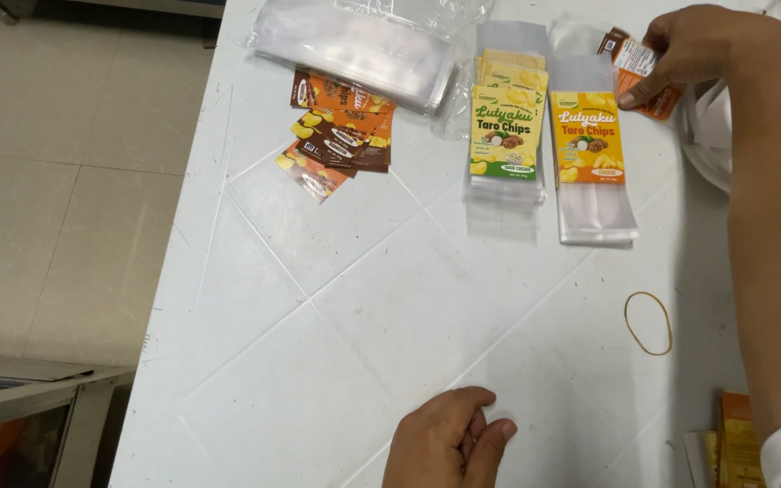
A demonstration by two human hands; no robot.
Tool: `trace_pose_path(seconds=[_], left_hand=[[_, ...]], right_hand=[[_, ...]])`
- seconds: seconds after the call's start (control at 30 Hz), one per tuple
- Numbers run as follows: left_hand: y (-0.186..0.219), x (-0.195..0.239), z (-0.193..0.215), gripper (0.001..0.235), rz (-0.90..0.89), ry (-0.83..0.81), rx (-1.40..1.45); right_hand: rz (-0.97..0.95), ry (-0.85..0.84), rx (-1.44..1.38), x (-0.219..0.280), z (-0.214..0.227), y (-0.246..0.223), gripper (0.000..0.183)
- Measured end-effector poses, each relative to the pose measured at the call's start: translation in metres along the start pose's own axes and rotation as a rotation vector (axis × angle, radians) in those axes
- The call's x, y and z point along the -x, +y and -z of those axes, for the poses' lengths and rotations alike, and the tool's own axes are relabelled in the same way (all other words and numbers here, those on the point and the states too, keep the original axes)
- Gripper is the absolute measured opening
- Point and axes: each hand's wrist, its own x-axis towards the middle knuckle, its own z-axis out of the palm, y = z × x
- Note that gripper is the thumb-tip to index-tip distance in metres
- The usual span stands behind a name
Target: The person places printed labels into clear plastic bags on a white table. They then gather a stack of small snack packets and arrange them on the table, organizing the items for packaging.
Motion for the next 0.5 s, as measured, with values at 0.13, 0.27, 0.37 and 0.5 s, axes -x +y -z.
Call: trace_pose_path(seconds=[0.13, 0.27, 0.37, 0.5], left_hand=[[0.003, 0.000, 0.001, 0.029, -0.047, 0.002, -0.031], [-0.002, -0.004, 0.001, 0.028, -0.129, -0.003, -0.065], [-0.005, -0.005, 0.001, 0.022, -0.222, 0.029, -0.035], [0.004, -0.007, 0.008, 0.023, -0.225, -0.002, -0.065]], right_hand=[[0.015, 0.052, -0.016, -0.001, -0.005, 0.007, 0.072], [0.092, 0.265, -0.102, -0.027, -0.019, 0.034, 0.038], [0.102, 0.594, -0.805, -0.003, -0.022, 0.021, 0.035], [0.302, 0.726, -0.647, 0.055, 0.009, 0.030, 0.033]])
